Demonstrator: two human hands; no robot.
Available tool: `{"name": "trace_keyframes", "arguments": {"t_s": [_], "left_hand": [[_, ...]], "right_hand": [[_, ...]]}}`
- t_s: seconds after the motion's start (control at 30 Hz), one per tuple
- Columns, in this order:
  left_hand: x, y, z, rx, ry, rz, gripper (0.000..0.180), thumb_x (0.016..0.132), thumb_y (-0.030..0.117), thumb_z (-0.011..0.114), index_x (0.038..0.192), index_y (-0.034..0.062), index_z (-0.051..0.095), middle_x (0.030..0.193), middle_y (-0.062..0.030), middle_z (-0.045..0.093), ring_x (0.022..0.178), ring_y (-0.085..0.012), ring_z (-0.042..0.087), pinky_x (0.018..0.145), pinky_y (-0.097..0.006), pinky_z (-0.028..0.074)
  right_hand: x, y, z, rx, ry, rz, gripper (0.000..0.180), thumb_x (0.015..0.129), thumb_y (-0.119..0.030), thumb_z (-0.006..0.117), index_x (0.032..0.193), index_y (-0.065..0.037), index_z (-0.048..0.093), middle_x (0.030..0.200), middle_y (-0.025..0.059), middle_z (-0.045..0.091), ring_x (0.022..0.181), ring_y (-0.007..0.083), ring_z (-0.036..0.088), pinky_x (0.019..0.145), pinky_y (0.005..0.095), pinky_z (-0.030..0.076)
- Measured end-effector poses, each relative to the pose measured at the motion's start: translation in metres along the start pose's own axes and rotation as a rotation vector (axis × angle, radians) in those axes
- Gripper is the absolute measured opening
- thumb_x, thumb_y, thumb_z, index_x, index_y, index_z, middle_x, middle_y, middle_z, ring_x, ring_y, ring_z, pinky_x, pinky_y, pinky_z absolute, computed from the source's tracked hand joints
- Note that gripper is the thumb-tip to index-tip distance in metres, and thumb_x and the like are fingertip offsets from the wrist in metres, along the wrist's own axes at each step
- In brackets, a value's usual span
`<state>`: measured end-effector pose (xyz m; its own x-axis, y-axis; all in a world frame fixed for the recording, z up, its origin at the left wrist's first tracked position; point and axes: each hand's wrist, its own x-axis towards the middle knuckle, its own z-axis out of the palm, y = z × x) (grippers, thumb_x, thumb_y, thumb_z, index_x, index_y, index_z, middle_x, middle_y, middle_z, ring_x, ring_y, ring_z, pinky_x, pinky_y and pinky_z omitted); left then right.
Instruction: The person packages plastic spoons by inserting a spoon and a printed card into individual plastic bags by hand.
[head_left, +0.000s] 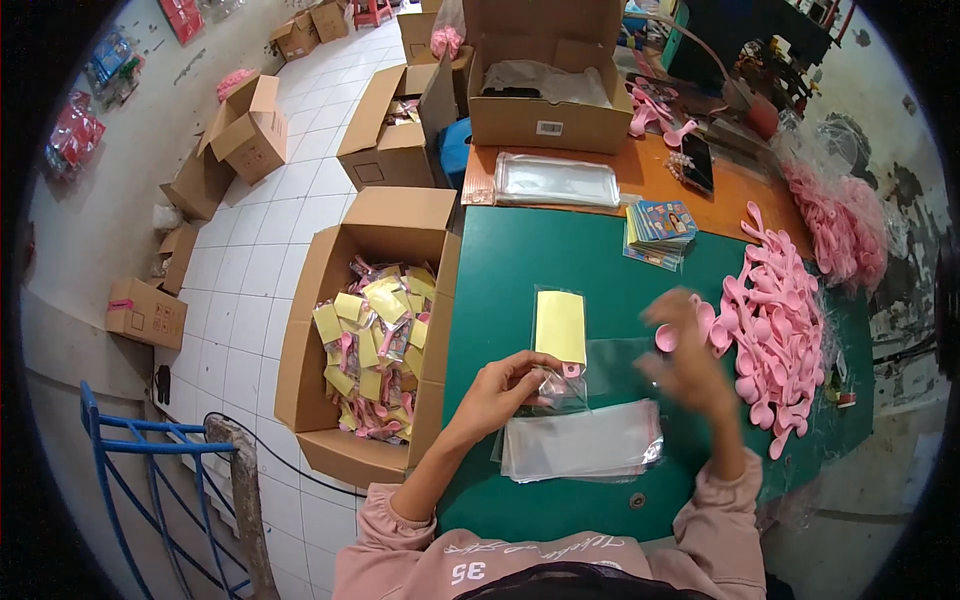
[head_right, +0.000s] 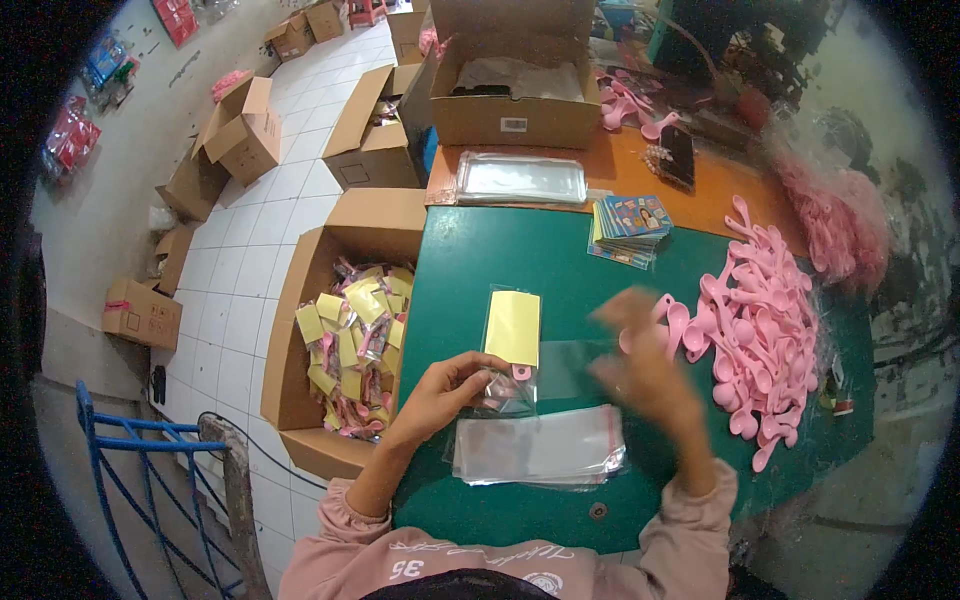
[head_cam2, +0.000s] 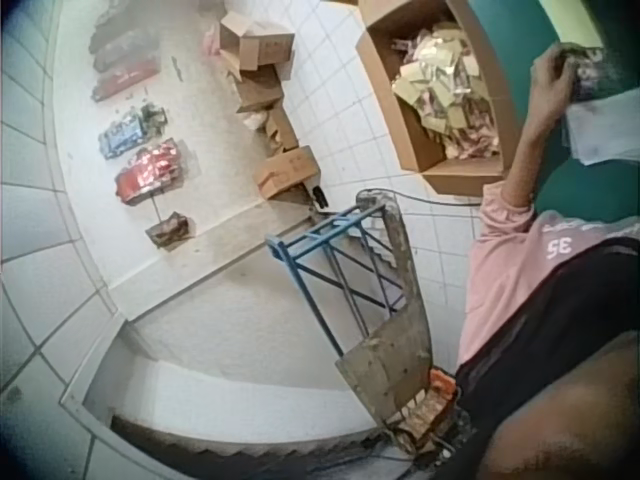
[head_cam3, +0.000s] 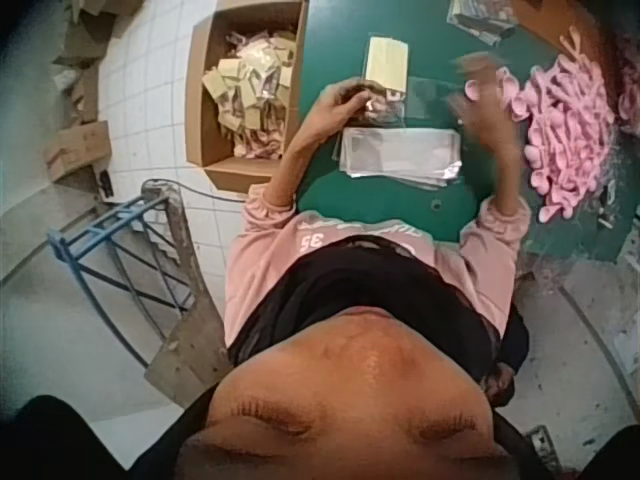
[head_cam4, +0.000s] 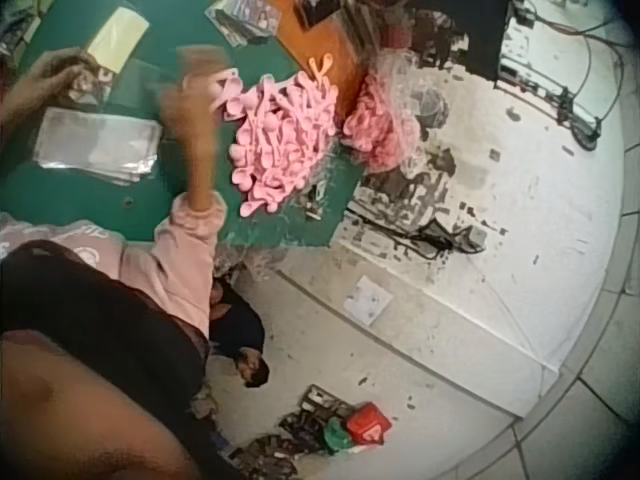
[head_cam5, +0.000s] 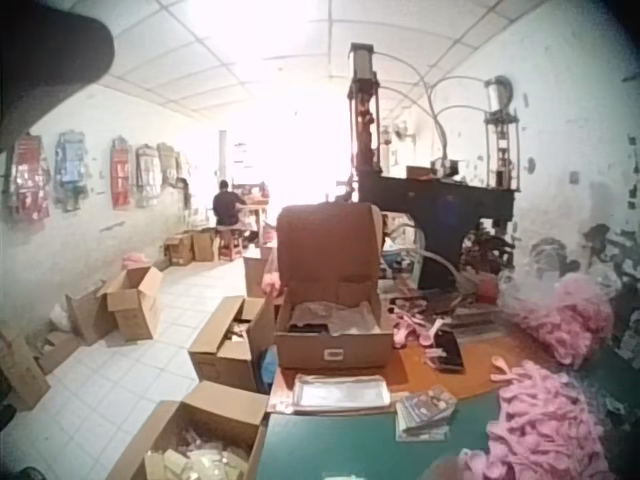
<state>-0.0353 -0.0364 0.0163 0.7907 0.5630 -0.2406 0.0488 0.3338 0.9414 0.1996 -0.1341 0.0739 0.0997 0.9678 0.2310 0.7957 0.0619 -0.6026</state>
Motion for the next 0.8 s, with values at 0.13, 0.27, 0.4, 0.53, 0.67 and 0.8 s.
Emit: {"name": "trace_keyframes", "arguments": {"t_s": [0.13, 0.27, 0.4, 0.53, 0.67, 0.8], "left_hand": [[-0.002, 0.011, 0.001, -0.052, -0.065, 0.011, 0.023, 0.092, 0.011, 0.04, 0.105, -0.0009, 0.055, 0.101, -0.005, 0.058, 0.086, -0.0094, 0.055, 0.075, -0.024, 0.051], [-0.017, 0.011, -0.006, -0.043, -0.061, -0.052, 0.021, 0.092, 0.011, 0.041, 0.105, -0.0002, 0.053, 0.1, -0.005, 0.057, 0.088, -0.0099, 0.055, 0.074, -0.024, 0.051], [-0.023, -0.002, -0.007, -0.085, 0.085, 0.052, 0.015, 0.089, 0.005, 0.046, 0.104, 0.0018, 0.048, 0.095, -0.0052, 0.057, 0.087, -0.0123, 0.057, 0.072, -0.025, 0.051], [-0.022, 0.005, 0.002, 0.322, 0.106, 0.205, 0.017, 0.084, 0.0, 0.053, 0.1, 0.0011, 0.049, 0.089, -0.0052, 0.057, 0.08, -0.0122, 0.058, 0.07, -0.025, 0.052], [-0.018, 0.004, 0.006, 0.235, 0.167, 0.189, 0.012, 0.08, 0.005, 0.061, 0.087, -0.0014, 0.054, 0.082, -0.0043, 0.058, 0.075, -0.0101, 0.058, 0.064, -0.023, 0.05], [-0.018, -0.002, 0.002, 0.261, 0.193, 0.15, 0.012, 0.081, 0.006, 0.061, 0.087, -0.0022, 0.054, 0.081, -0.0036, 0.058, 0.073, -0.0085, 0.057, 0.062, -0.022, 0.05]], "right_hand": [[-0.013, -0.024, 0.062, -0.113, -0.08, -0.208, 0.041, 0.061, -0.008, 0.073, 0.097, -0.008, 0.052, 0.103, 0.0129, 0.045, 0.085, 0.0282, 0.053, 0.072, 0.0354, 0.047], [-0.021, -0.014, 0.071, -0.067, 0.021, -0.24, 0.023, 0.068, -0.006, 0.068, 0.087, -0.007, 0.055, 0.097, 0.0111, 0.048, 0.076, 0.0242, 0.057, 0.064, 0.0326, 0.049], [-0.021, -0.015, 0.071, 0.095, 0.022, -0.227, 0.018, 0.071, -0.004, 0.067, 0.085, -0.006, 0.056, 0.096, 0.0107, 0.048, 0.076, 0.0224, 0.057, 0.063, 0.0309, 0.05], [-0.022, -0.014, 0.067, 0.179, 0.024, -0.18, 0.018, 0.072, -0.003, 0.067, 0.086, -0.005, 0.055, 0.098, 0.0107, 0.046, 0.077, 0.0224, 0.058, 0.067, 0.0319, 0.05], [-0.021, -0.018, 0.064, 0.282, -0.023, -0.131, 0.018, 0.072, -0.004, 0.067, 0.085, -0.004, 0.055, 0.101, 0.0107, 0.043, 0.078, 0.0203, 0.057, 0.068, 0.0303, 0.049], [-0.019, -0.02, 0.056, 0.412, -0.094, 0.06, 0.014, 0.074, -0.003, 0.064, 0.084, -0.002, 0.055, 0.102, 0.0105, 0.042, 0.081, 0.0175, 0.054, 0.069, 0.0286, 0.048]]}}
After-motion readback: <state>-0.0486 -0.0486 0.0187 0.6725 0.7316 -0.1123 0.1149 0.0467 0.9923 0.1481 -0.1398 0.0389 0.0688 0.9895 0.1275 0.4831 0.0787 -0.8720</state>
